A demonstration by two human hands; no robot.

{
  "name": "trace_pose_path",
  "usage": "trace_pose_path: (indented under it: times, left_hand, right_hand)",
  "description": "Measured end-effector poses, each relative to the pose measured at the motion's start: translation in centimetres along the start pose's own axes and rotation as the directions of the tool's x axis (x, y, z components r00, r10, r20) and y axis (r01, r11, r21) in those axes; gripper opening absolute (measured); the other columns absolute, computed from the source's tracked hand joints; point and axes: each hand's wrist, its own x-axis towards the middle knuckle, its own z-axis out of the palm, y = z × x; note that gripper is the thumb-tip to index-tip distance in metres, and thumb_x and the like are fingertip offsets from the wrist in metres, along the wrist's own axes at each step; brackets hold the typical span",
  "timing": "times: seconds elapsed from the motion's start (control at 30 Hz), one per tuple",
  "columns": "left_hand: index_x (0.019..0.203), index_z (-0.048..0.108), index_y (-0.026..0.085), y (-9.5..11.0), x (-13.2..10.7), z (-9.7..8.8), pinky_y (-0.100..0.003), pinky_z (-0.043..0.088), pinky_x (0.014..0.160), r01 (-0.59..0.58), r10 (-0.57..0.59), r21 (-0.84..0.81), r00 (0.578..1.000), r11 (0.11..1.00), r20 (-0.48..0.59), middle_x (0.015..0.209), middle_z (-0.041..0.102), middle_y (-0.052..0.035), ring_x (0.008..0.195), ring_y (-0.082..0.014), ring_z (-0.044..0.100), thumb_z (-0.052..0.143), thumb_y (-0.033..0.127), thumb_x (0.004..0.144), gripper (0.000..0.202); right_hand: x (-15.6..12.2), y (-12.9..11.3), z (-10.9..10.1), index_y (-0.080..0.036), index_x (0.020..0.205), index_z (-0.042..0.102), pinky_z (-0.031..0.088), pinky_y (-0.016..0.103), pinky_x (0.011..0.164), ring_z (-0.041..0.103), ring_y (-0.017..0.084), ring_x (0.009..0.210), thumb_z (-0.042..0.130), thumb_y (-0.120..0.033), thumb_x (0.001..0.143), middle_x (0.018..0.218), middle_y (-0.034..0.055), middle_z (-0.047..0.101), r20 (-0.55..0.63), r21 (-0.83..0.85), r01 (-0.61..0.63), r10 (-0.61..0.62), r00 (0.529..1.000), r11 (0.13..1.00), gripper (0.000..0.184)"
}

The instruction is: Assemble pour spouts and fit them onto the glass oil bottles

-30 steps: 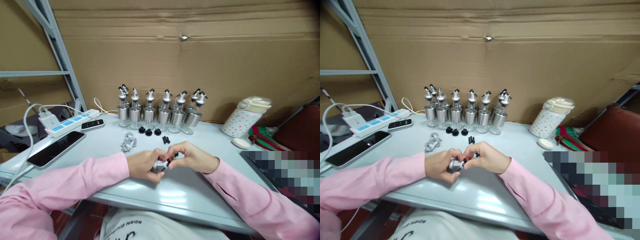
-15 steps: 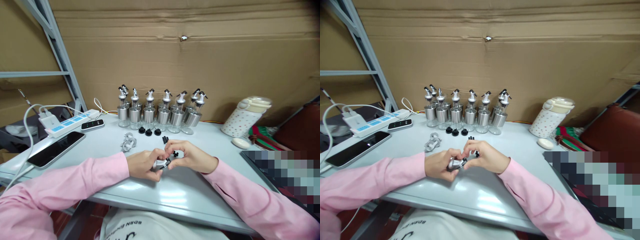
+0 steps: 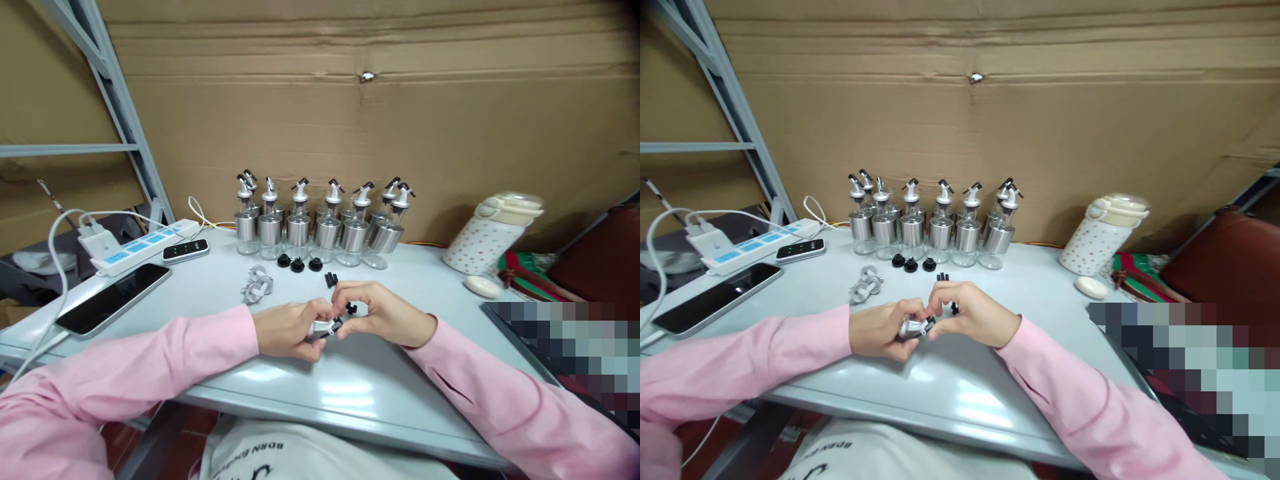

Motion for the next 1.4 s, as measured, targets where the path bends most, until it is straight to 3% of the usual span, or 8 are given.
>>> trace_pose_path:
  times: [0.4, 0.67, 1.0, 1.1, 1.17, 1.23, 1.3, 1.4]
  left_hand:
    - [0.101, 0.019, 0.022, 0.0, 0.2, 0.0, -0.019, 0.038, 0.051, -0.061, 0.061, 0.016, 0.998, 0.998, -0.001, 0.084, 0.043, -0.0009, 0.055, -0.0077, 0.038, 0.044, 0.018, 0.072, 0.038]
    - [0.1, 0.021, 0.022, -0.2, 0.0, 0.1, -0.021, 0.038, 0.052, 0.053, -0.051, 0.035, 0.998, 0.998, -0.048, 0.077, 0.044, 0.0021, 0.052, -0.008, 0.039, 0.041, 0.014, 0.07, 0.037]
    - [0.099, 0.031, 0.019, 0.1, 0.4, -0.4, -0.023, 0.042, 0.058, -0.052, 0.062, 0.105, 0.994, 0.993, -0.089, 0.086, 0.054, -0.003, 0.062, -0.0117, 0.05, 0.044, 0.024, 0.075, 0.028]
    - [0.093, 0.042, 0.019, 0.2, 0.6, -0.6, -0.024, 0.042, 0.063, -0.093, 0.1, 0.206, 0.995, 0.974, -0.023, 0.08, 0.055, -0.0014, 0.064, -0.0125, 0.051, 0.041, 0.021, 0.081, 0.012]
    - [0.093, 0.047, 0.02, 0.2, 0.6, -0.7, -0.024, 0.041, 0.062, -0.127, 0.127, 0.27, 0.992, 0.954, 0.016, 0.077, 0.055, -0.0014, 0.062, -0.0127, 0.05, 0.037, 0.017, 0.083, 0.014]
    - [0.096, 0.05, 0.02, 0.1, 0.6, -0.8, -0.024, 0.041, 0.061, -0.158, 0.158, 0.294, 0.987, 0.943, 0.022, 0.079, 0.054, -0.0029, 0.063, -0.0134, 0.049, 0.034, 0.013, 0.084, 0.021]
    - [0.098, 0.051, 0.02, 0.1, 0.5, -0.8, -0.024, 0.041, 0.061, -0.166, 0.169, 0.296, 0.985, 0.941, 0.013, 0.08, 0.052, -0.0043, 0.067, -0.0145, 0.049, 0.033, 0.01, 0.082, 0.025]
    - [0.098, 0.05, 0.021, 0.3, 0.3, -0.9, -0.024, 0.042, 0.061, -0.148, 0.154, 0.267, 0.988, 0.952, -0.003, 0.082, 0.05, -0.005, 0.069, -0.015, 0.048, 0.033, 0.006, 0.078, 0.03]
  right_hand:
    - [0.0, 0.3, 0.2, -0.014, 0.068, 0.059, 0.043, 0.027, 0.066, 0.054, 0.014, 0.069, 0.069, -0.038, 0.069, 0.072, 0.0031, 0.059, -0.021, 0.021, 0.0, 0.001, 1.0, 1.0, 0.026]
    - [0.0, 0.1, 0.1, -0.015, 0.076, 0.062, 0.043, 0.028, 0.067, 0.052, 0.013, 0.066, 0.071, -0.041, 0.065, 0.074, 0.0027, 0.058, -0.026, 0.012, -0.042, 0.043, 0.999, 0.999, 0.03]
    - [0.1, -0.4, 0.1, -0.016, 0.071, 0.061, 0.044, 0.027, 0.066, 0.054, 0.013, 0.066, 0.067, -0.039, 0.07, 0.07, 0.0021, 0.059, -0.065, -0.01, -0.035, 0.034, 0.997, 0.999, 0.024]
    - [0.3, -1.1, -1.9, -0.018, 0.079, 0.061, 0.045, 0.028, 0.069, 0.057, 0.015, 0.073, 0.057, -0.036, 0.079, 0.078, 0.0038, 0.062, -0.256, -0.126, -0.069, 0.035, 0.966, 0.99, 0.019]
    - [1.1, -1.4, -4.5, -0.018, 0.085, 0.06, 0.044, 0.028, 0.07, 0.058, 0.016, 0.077, 0.051, -0.031, 0.083, 0.083, 0.0048, 0.064, -0.463, -0.281, -0.129, -0.016, 0.886, 0.951, 0.016]
    - [2.6, -1.3, -7.9, -0.018, 0.086, 0.061, 0.044, 0.029, 0.07, 0.058, 0.017, 0.077, 0.049, -0.024, 0.082, 0.084, 0.0052, 0.064, -0.573, -0.469, -0.207, -0.118, 0.811, 0.859, 0.013]
    - [4.9, -0.9, -11.8, -0.017, 0.085, 0.062, 0.044, 0.03, 0.074, 0.059, 0.018, 0.079, 0.048, -0.015, 0.08, 0.086, 0.0057, 0.065, -0.545, -0.613, -0.282, -0.136, 0.828, 0.738, 0.015]
    - [8.8, 0.4, -16.8, -0.015, 0.089, 0.063, 0.041, 0.034, 0.085, 0.057, 0.021, 0.093, 0.044, -0.009, 0.08, 0.098, 0.0084, 0.064, -0.451, -0.69, -0.399, 0.073, 0.89, 0.604, 0.022]
